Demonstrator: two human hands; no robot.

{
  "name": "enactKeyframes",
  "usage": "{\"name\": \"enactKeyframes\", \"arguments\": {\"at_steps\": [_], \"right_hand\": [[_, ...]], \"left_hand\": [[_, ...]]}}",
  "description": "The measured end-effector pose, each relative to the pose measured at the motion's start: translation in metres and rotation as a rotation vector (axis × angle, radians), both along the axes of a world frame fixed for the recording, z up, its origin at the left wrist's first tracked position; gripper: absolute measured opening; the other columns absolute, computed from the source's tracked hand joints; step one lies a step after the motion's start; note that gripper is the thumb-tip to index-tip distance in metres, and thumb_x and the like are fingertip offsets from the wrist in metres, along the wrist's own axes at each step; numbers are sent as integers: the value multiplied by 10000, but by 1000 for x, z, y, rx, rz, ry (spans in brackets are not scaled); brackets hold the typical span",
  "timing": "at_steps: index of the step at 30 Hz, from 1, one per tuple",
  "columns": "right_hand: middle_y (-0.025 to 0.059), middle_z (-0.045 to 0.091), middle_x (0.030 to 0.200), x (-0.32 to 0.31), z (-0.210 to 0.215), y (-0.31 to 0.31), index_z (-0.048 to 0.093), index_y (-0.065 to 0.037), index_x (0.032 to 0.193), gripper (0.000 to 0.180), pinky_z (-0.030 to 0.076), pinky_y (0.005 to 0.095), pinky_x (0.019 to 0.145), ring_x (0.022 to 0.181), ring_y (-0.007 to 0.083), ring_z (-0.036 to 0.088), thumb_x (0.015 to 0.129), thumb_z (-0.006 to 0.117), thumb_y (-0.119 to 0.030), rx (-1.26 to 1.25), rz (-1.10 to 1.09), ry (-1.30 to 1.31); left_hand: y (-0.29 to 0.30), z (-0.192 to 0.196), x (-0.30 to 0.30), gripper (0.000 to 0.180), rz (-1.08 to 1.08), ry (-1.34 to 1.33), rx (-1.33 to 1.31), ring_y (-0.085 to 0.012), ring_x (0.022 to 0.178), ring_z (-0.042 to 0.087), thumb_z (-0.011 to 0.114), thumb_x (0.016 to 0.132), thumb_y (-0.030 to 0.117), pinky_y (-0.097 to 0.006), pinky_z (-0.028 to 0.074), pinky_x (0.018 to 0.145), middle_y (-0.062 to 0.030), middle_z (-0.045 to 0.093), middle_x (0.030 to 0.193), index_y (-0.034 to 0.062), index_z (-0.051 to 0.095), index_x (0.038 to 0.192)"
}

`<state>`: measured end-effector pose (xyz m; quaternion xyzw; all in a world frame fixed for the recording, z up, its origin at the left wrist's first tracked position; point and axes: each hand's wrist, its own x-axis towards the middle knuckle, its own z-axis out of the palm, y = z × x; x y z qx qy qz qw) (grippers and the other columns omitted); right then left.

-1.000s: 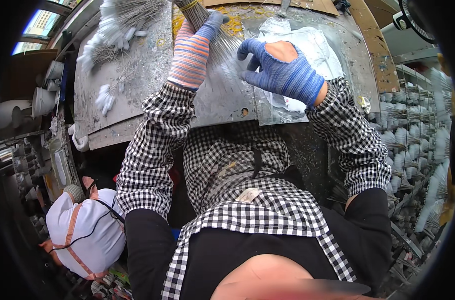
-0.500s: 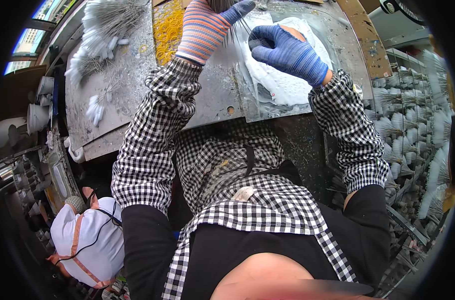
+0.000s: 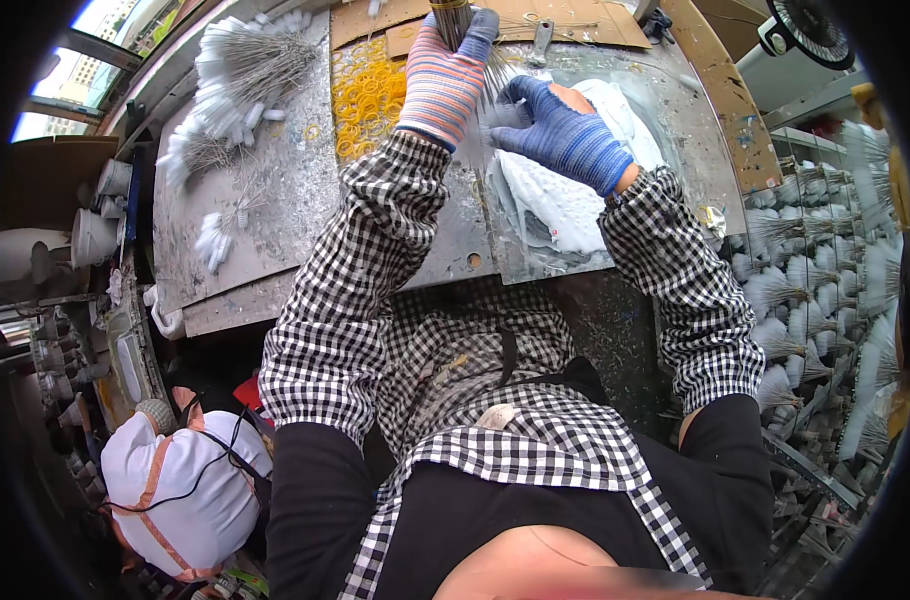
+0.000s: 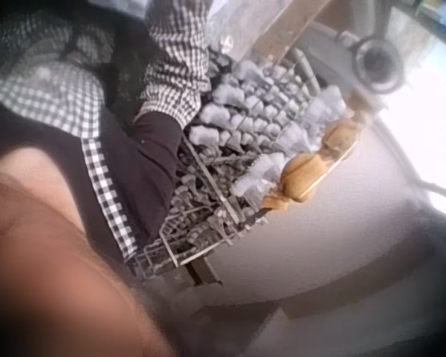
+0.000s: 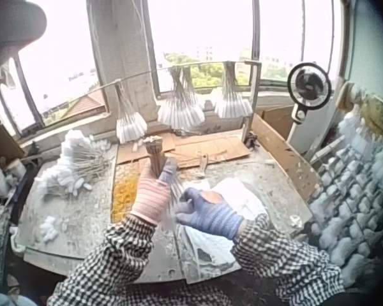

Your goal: Assembling bundles of white bristles, securing them with rubber bands, and dipping them in a white substance at a manufacturing workstation.

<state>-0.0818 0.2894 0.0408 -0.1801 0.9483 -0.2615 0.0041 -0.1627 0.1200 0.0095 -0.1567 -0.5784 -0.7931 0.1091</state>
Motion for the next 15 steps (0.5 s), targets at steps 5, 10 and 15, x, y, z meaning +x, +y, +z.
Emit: {"name": "enactKeyframes", "arguments": {"at_steps": [5,10,15], "right_hand": [[165,755,972,-4,-12,12,697,-22,1150,544,563,387,871,932,295,739,800,811,-423,-190,-32,-9],[136,762,952,-10,-17,36,728,-43,1114,449,565,352,855,914,250,742,824,809,-377,-328,41,-88],[106,772,937,-13,-18,46,750,-93,1104,446,564,397,889,922,290,742,900,733,-489,21,25,-6]], "left_hand": [[26,14,17,239,38,-17,-20,-78,866,582,715,997,183,-256,488,787,25,662,960,71,616,1184],[28,29,30,226,-119,-47,-126,-127,888,626,734,930,106,-313,510,816,34,656,937,131,656,1140],[37,15,23,523,179,658,-848,-221,993,692,899,731,138,-361,570,880,-46,720,1082,88,680,1203]]}}
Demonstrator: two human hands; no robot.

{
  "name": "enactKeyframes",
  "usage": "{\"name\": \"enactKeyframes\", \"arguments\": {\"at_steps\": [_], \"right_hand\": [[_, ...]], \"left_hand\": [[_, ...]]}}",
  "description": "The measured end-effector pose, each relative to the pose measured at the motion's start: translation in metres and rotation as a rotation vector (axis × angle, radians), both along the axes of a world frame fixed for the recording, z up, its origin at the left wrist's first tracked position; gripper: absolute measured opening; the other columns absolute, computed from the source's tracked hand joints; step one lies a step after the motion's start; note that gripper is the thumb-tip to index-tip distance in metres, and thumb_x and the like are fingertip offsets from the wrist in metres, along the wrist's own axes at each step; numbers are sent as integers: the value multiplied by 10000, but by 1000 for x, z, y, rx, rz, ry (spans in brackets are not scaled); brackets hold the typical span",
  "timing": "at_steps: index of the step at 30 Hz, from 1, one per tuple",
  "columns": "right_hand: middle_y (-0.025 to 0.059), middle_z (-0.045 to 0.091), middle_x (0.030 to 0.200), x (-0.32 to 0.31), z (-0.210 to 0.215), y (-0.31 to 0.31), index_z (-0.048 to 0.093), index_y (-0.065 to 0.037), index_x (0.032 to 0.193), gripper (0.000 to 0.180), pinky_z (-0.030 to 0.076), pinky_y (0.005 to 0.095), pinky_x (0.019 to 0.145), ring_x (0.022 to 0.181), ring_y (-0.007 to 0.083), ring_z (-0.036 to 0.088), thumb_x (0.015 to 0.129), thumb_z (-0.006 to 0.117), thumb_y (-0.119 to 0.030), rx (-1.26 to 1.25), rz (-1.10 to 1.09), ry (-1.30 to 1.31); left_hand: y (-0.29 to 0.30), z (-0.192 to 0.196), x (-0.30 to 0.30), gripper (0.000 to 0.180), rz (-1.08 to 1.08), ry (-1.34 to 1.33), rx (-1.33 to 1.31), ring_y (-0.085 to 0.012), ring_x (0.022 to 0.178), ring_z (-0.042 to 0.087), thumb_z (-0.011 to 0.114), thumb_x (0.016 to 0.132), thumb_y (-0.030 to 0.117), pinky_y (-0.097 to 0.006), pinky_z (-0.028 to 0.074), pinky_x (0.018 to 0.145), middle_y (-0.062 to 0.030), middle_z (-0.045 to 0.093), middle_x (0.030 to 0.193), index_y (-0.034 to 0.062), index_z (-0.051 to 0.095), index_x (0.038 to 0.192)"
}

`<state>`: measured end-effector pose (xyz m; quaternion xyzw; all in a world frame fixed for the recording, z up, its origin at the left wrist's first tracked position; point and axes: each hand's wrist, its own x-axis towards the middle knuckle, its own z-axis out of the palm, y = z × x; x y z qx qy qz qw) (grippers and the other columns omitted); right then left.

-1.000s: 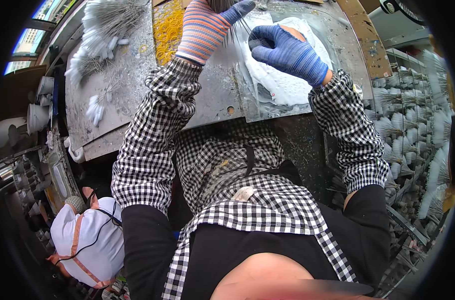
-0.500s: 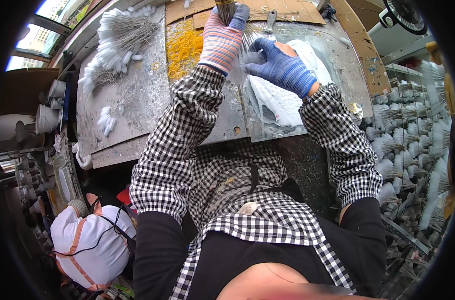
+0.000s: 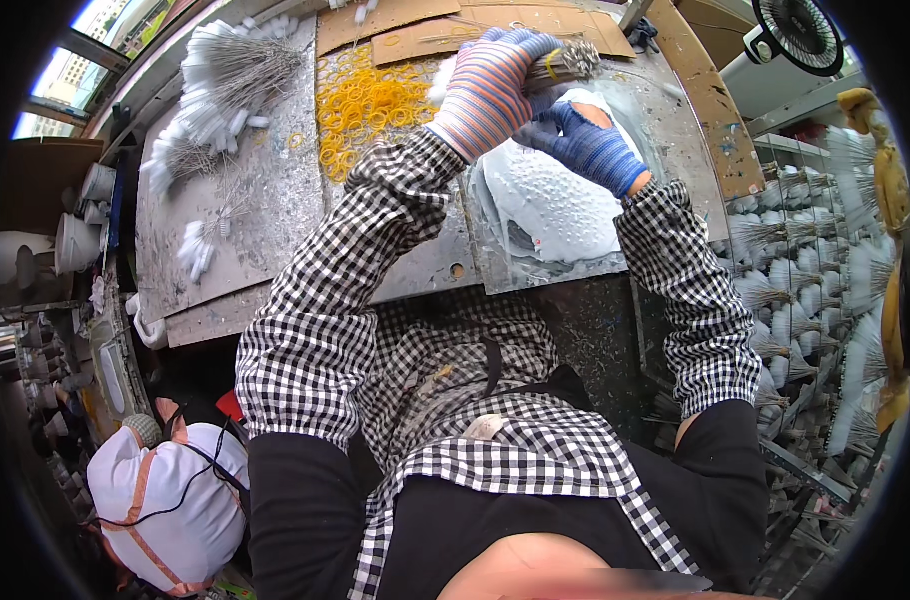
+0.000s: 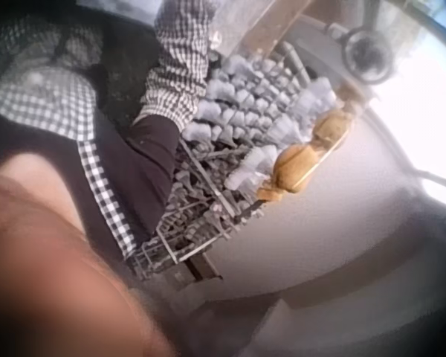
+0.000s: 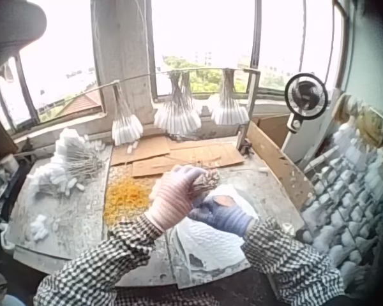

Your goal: Assembling bundles of white bristles, securing them with rubber bands, and dipping them in a white substance at a manufacturing workstation.

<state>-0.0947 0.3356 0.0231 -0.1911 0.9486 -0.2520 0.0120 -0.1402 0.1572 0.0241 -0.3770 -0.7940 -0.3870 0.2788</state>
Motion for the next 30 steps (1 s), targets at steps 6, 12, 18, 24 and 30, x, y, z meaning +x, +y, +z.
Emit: {"name": "enactKeyframes", "arguments": {"at_steps": [6,12,18,24,30], "right_hand": [[92,742,1161,-16,-62,18,688,-177,1248,440,561,414,931,1062,286,708,941,692,-492,-9,76,61],[81,734,1189,-21,-90,20,690,-178,1247,438,555,414,961,1086,291,700,937,693,-487,50,72,95],[82,713,1237,-11,-84,19,679,-181,1262,429,527,421,1002,1138,294,669,947,668,-473,58,78,115],[113,672,1293,-3,-82,22,650,-134,1284,407,496,419,1024,1189,305,627,962,670,-381,134,74,134],[168,730,1035,6,-35,6,718,-74,1080,267,538,432,818,943,340,682,927,739,-292,20,-70,-173]], "left_hand": [[4,-17,2,567,-73,198,-231,-272,1045,653,904,591,177,-413,484,913,-5,711,1091,214,729,1129],[3,-26,3,550,-50,187,-353,-247,1093,640,891,611,250,-415,442,940,27,712,1107,256,724,1135],[7,-29,5,544,-68,135,-356,-278,1091,662,885,621,256,-437,471,964,-2,723,1124,231,726,1141],[14,-27,7,507,-88,172,-321,-300,1047,680,851,665,215,-430,510,931,-40,728,1095,215,729,1157],[12,-19,1,472,8,107,-247,-318,1003,679,852,692,194,-428,532,893,-68,724,1041,167,721,1145]]}}
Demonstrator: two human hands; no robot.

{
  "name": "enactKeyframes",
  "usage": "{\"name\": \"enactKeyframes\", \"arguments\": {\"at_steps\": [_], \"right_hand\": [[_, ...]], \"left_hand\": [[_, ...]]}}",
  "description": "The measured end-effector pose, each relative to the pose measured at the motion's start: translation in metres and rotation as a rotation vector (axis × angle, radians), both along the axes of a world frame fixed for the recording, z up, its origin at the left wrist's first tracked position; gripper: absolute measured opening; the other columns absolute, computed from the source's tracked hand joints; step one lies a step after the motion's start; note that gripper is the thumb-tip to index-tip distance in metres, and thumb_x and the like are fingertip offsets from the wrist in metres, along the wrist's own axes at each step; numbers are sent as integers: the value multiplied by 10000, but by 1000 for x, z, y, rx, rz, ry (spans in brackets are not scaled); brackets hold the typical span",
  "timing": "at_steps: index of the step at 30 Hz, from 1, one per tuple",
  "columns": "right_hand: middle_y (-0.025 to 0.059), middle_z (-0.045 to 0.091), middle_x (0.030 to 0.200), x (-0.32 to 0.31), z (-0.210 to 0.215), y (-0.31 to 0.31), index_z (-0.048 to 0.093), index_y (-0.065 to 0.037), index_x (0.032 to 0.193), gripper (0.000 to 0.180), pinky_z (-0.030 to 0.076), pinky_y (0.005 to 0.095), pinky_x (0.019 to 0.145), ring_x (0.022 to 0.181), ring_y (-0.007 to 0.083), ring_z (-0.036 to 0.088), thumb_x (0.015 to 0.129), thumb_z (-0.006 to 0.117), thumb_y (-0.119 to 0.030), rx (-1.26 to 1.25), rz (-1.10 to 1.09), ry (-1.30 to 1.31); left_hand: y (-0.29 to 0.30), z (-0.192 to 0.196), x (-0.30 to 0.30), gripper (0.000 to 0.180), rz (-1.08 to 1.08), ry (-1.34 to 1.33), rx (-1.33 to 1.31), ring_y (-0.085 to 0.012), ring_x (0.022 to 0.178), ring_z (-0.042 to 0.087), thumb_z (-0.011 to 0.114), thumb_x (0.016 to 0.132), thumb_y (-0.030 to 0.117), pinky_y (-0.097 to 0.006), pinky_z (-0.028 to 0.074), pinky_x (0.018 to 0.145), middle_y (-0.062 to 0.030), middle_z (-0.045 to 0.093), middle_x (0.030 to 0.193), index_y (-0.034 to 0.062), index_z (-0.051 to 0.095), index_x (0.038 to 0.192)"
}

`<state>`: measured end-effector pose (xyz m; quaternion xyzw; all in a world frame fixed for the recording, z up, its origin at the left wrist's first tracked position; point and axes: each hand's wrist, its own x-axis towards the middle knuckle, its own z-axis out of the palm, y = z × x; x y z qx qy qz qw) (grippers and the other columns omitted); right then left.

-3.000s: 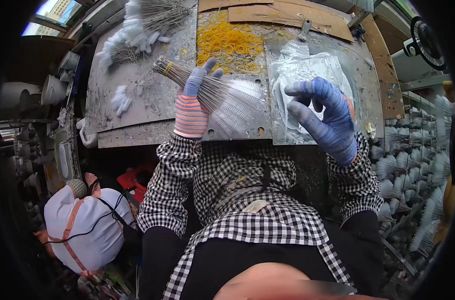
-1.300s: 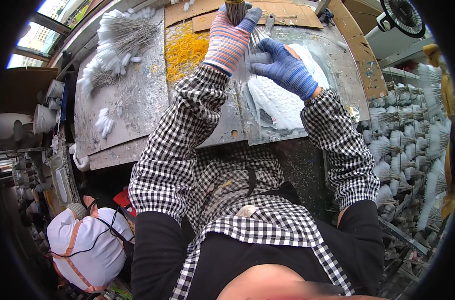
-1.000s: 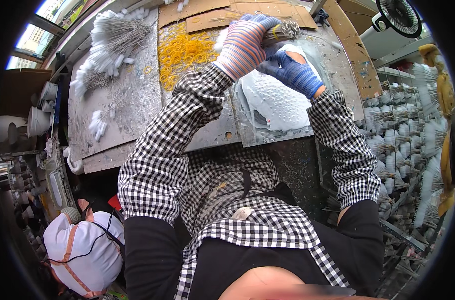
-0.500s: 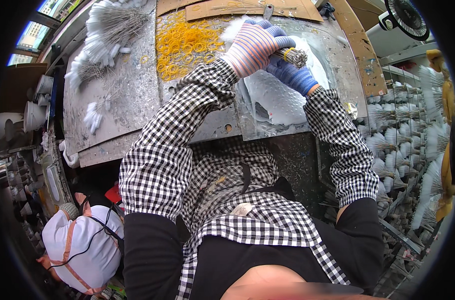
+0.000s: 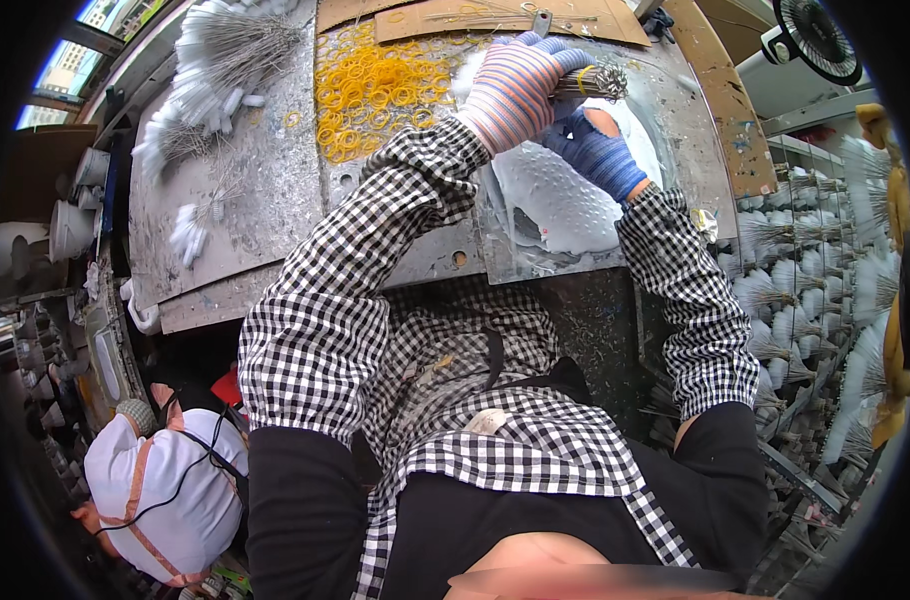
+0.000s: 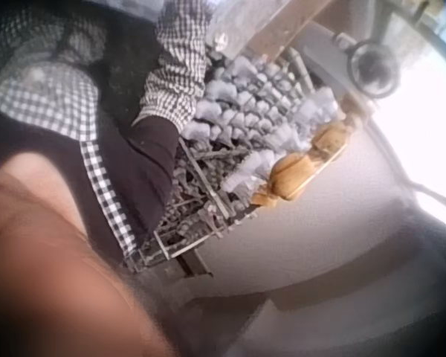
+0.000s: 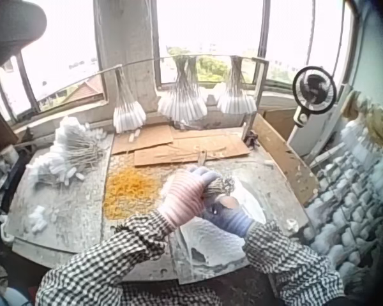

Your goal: Assembling bundles of white bristles, securing them with rubber bands, and dipping them in a white substance at a manufacturing workstation.

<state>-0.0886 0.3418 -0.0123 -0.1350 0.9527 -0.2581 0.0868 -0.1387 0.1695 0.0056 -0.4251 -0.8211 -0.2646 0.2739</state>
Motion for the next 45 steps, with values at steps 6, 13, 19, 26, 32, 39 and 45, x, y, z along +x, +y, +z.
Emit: {"name": "enactKeyframes", "arguments": {"at_steps": [6,13,19,26,32,39,45], "right_hand": [[124,698,1143,-3,-33,8,680,-119,1165,296,544,408,847,999,318,666,945,725,-310,-48,227,489],[116,684,1167,-13,-49,1,676,-133,1181,258,537,403,864,1049,309,651,965,704,-272,-97,227,387],[114,683,1184,-11,-53,10,674,-127,1188,269,533,399,894,1082,321,646,955,710,-255,58,315,475],[124,696,1151,-7,-48,11,654,-128,1210,293,538,412,905,1077,332,656,953,718,-254,25,302,480],[147,696,1116,-4,-40,11,626,-109,1185,323,541,430,894,1048,349,667,940,747,-282,-45,274,554],[132,693,1115,1,-54,7,662,-107,1132,269,536,446,885,1035,347,662,933,751,-265,-125,223,530],[146,692,1110,0,-63,9,673,-100,1117,271,527,457,894,1032,344,651,940,732,-297,-129,220,565]], "left_hand": [[-8,5,4,487,-95,124,-126,-273,1039,682,823,699,154,-407,534,878,-20,731,1062,208,717,1172],[-18,4,14,262,-76,119,-122,-260,958,644,717,779,189,-435,484,831,3,682,939,244,691,1034],[-11,4,15,272,-105,63,-141,-265,980,645,712,794,189,-436,490,851,-5,685,969,247,691,1060],[-12,5,14,298,-98,53,-164,-259,1004,653,712,799,160,-437,492,865,-1,701,1005,237,692,1087],[-8,17,13,303,-64,57,-153,-256,982,660,713,803,172,-430,493,846,5,699,991,246,689,1096],[-8,11,15,300,-121,67,-152,-257,991,647,748,781,224,-434,486,847,8,697,980,245,694,1075],[-4,9,15,313,-139,57,-193,-257,973,641,762,777,227,-425,489,846,-5,689,972,222,686,1080]]}}
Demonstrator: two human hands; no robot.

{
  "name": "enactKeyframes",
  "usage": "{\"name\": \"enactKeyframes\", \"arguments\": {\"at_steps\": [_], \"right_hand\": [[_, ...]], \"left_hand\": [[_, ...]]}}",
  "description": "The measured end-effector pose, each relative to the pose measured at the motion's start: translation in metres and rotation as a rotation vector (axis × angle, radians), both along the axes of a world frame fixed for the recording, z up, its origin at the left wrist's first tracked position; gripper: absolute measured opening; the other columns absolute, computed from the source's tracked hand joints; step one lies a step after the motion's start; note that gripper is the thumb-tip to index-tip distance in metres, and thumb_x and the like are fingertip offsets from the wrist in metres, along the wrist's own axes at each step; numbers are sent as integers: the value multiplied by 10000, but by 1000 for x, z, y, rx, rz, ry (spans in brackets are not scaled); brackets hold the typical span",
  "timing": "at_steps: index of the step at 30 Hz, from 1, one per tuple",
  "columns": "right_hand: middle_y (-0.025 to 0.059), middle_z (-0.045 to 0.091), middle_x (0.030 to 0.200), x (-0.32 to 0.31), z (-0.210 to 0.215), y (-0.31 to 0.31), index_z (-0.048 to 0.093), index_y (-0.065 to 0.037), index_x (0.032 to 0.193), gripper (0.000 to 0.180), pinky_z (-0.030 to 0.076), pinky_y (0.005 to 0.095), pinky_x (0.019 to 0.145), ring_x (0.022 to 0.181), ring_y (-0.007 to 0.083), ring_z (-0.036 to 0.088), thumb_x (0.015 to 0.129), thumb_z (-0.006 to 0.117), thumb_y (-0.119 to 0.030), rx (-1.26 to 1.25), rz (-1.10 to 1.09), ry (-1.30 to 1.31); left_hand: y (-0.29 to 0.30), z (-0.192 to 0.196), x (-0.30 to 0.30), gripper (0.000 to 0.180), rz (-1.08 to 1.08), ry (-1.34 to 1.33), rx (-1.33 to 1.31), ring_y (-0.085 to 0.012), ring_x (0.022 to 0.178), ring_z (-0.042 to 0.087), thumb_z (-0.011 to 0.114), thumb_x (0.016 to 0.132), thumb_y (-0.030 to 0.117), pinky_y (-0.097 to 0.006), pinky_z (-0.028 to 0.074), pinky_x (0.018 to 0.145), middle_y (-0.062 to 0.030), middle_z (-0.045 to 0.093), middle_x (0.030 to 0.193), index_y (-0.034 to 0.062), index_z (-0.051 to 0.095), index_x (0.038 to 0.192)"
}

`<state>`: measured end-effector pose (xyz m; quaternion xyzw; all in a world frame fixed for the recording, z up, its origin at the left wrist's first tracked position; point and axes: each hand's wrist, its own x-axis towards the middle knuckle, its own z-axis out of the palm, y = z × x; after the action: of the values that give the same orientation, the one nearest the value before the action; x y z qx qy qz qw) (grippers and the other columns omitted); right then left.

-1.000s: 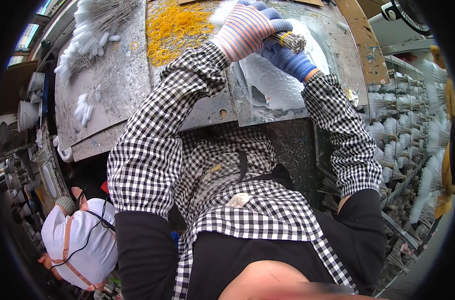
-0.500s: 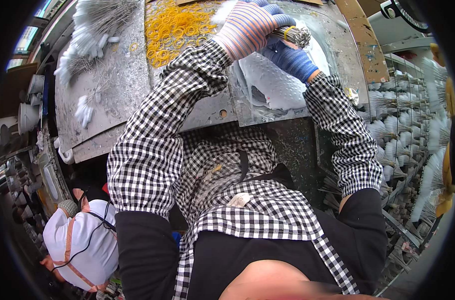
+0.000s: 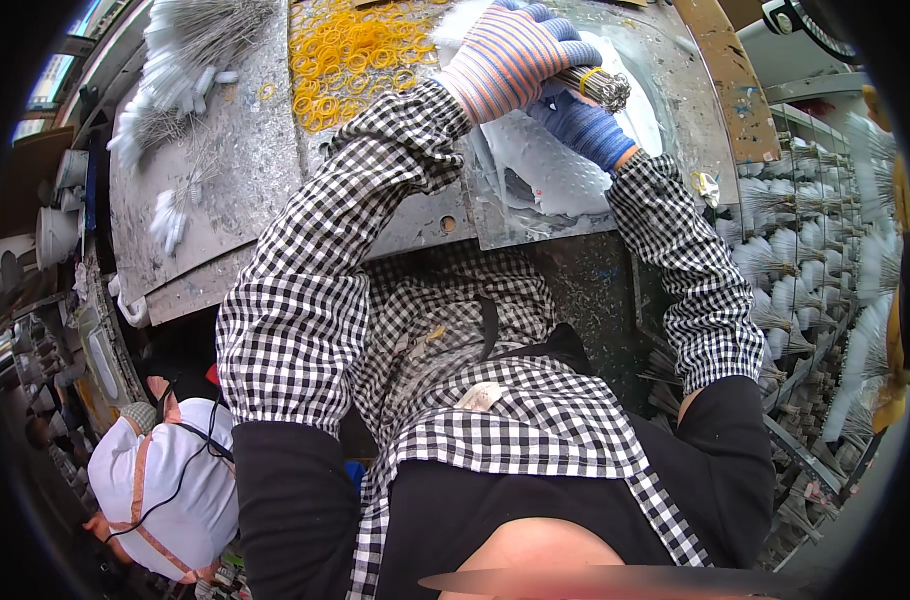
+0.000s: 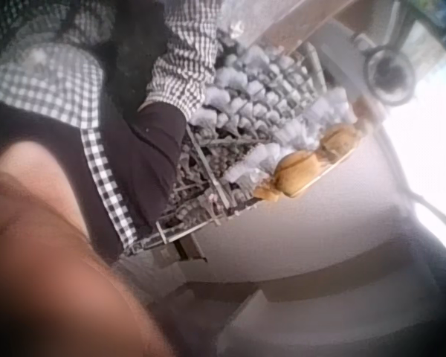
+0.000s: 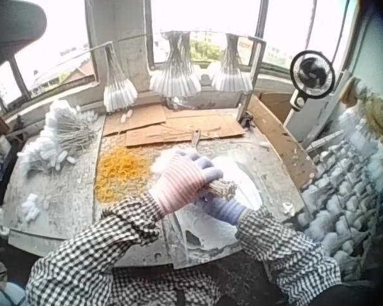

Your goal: Assembling bundles of white bristles, securing them with rubber bands, and dipping them in a white substance at a manufacturing workstation.

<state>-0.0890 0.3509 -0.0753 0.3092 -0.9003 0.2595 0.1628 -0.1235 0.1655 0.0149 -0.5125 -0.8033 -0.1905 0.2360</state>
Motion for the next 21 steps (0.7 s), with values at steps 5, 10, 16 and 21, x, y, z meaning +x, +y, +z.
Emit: {"name": "enactKeyframes", "arguments": {"at_steps": [5,10,16,21], "right_hand": [[162,679,1145,-4,-2,4,668,-91,1114,258,514,455,931,1074,351,635,939,724,-272,59,-21,-75],[160,675,1155,5,10,-5,660,-84,1117,261,513,443,927,1071,362,635,910,741,-220,-7,-47,-46],[127,725,914,44,81,-18,713,-42,1011,336,535,427,769,855,314,695,867,786,-336,61,-132,207],[123,721,920,128,200,-35,684,50,1086,187,584,383,712,808,293,722,920,713,-32,-171,123,324]], "left_hand": [[2,-10,-4,490,49,70,11,-274,1045,681,798,699,127,-407,537,878,-8,727,1086,219,716,1173],[1,-13,1,517,82,-22,49,-276,1064,670,791,689,119,-422,521,900,-5,718,1105,233,710,1186],[-23,-12,32,375,297,-395,796,-225,1024,649,831,865,212,-371,524,860,-76,675,1095,66,639,1151],[-101,-2,86,453,310,-1367,1696,-232,1053,664,543,1053,442,-425,558,915,-83,670,1222,74,565,1315]]}}
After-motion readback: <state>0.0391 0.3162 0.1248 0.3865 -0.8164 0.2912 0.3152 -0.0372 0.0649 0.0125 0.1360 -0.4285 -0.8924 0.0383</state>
